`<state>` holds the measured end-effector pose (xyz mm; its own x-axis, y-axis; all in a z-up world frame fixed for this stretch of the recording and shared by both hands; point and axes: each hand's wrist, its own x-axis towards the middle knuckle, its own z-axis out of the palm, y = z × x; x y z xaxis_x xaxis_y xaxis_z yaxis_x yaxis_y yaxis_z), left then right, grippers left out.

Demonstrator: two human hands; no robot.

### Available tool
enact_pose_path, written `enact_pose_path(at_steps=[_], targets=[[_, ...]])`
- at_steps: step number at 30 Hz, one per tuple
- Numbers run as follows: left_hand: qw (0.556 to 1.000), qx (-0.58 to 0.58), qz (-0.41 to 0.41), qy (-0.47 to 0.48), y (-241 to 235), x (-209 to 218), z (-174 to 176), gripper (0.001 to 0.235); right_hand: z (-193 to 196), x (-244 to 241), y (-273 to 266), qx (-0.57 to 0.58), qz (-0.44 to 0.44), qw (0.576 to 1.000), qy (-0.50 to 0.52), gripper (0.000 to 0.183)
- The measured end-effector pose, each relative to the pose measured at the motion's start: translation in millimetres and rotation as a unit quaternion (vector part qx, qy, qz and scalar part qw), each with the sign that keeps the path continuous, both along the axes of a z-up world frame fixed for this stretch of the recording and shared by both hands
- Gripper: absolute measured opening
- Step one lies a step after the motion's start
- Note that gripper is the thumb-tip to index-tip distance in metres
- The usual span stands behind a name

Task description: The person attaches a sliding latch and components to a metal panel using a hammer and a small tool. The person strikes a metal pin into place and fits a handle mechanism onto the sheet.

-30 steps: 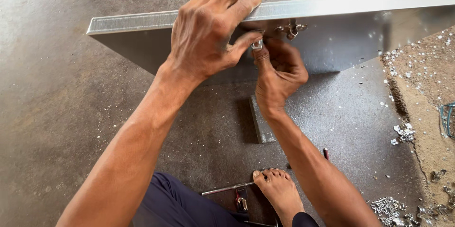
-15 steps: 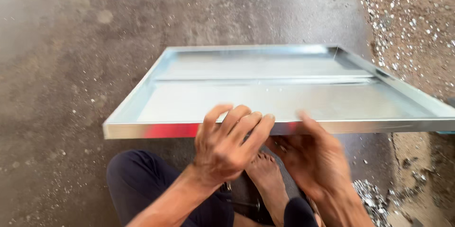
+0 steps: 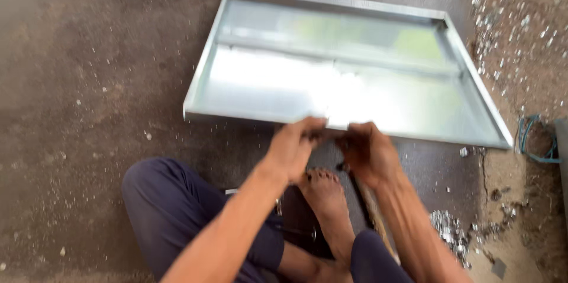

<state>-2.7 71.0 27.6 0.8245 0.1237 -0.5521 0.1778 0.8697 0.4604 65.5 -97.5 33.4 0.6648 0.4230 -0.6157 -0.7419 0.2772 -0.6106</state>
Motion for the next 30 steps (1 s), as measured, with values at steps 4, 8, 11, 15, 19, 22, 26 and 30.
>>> enact_pose_path(at_steps=[4,8,11,15,19,22,26,30], targets=[[0.998,-0.025,0.004,-0.062,5,29,-32,0.028,6,16,-9,0.001,-0.076,0.996,-0.036,0.016],[0.998,0.016,-0.045,-0.035,-32,-32,-49,0.029,29,-19,-35,-0.223,-0.179,0.957,-0.040,0.038],[0.998,-0.025,-0.052,-0.032,-38,-52,-64,0.034,7,-39,-44,-0.242,-0.142,0.957,-0.074,0.042],[0.996,0.031,-0.069,-0.046,-34,-51,-69,0.035,-27,-40,-55,-0.219,-0.130,0.964,-0.080,0.042],[0.993,0.115,-0.007,-0.026,-36,-49,-67,0.043,-44,-35,-64,-0.227,-0.082,0.965,-0.104,0.036],[0.996,0.088,-0.024,-0.001,-38,-52,-81,0.044,-43,-73,-110,-0.464,0.166,0.826,-0.276,0.033],[0.999,0.048,-0.014,-0.006,-35,-54,-110,0.044,-56,-134,-161,-0.655,0.289,0.537,-0.446,0.054],[0.998,-0.011,-0.066,-0.009,-31,-56,-131,0.049,-35,-169,-187,-0.686,0.198,0.634,-0.297,0.043]])
